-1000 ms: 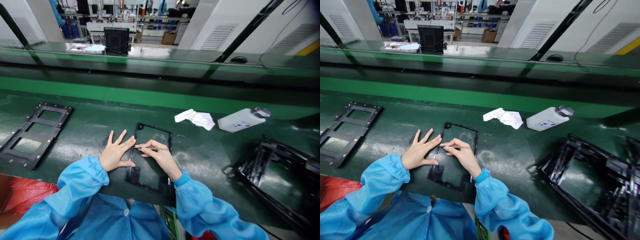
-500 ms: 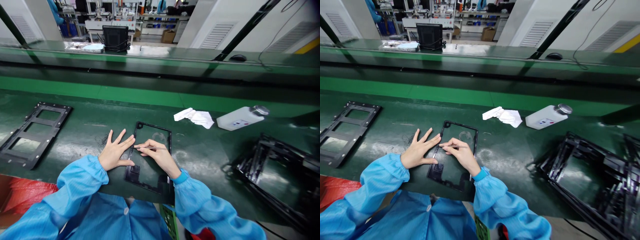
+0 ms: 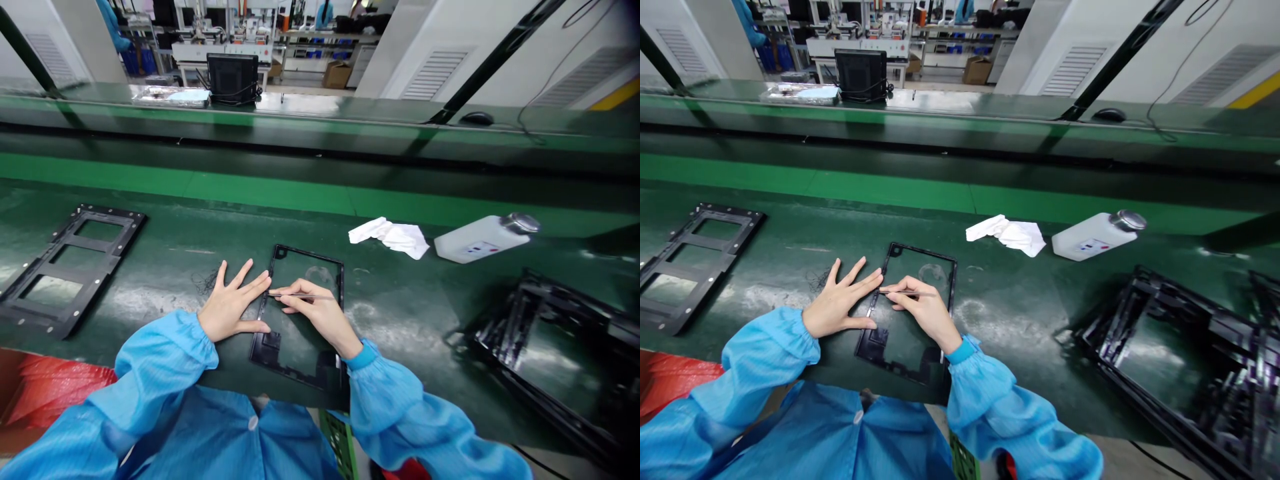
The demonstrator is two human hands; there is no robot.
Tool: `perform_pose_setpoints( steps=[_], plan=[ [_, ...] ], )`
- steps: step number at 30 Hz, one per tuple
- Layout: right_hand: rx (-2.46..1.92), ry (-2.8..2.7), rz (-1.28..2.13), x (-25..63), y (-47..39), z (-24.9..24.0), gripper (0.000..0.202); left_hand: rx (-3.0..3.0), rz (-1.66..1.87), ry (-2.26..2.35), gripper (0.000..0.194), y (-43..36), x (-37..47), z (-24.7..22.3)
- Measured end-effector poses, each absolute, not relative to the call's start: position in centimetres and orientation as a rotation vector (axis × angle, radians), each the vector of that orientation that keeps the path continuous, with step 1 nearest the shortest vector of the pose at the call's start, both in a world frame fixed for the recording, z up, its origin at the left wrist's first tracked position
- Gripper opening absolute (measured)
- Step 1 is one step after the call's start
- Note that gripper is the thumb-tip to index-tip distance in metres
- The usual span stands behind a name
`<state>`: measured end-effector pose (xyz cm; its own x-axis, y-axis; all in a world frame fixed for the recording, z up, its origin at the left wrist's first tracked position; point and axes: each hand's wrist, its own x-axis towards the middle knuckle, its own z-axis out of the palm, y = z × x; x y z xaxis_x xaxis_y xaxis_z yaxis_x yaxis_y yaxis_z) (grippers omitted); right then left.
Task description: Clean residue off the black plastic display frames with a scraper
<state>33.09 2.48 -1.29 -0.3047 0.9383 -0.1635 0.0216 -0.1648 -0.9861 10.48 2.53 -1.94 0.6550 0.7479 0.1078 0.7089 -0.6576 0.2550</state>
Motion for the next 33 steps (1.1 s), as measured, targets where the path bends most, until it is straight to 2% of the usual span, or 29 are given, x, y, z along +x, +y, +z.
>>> perform_pose_setpoints(
  steps=[22,29,31,33],
  plan=[
    [-1.169,-1.391,1.545,33.04,2.50,-1.52,0.020,2.680,0.327,1.219,0.088,2.32,10.46,-2.33],
    [-1.162,-1.383,1.529,33.00,2.44,-1.70,0.020,2.561,0.388,1.230,0.098,2.23,10.59,-2.28],
    [-1.162,-1.364,1.526,32.99,2.43,-1.69,0.020,2.515,0.441,1.244,0.092,2.26,10.61,-2.23],
    [-1.163,-1.330,1.526,32.99,2.41,-1.66,0.019,2.468,0.538,1.290,0.068,2.35,10.66,-2.15]
  ],
)
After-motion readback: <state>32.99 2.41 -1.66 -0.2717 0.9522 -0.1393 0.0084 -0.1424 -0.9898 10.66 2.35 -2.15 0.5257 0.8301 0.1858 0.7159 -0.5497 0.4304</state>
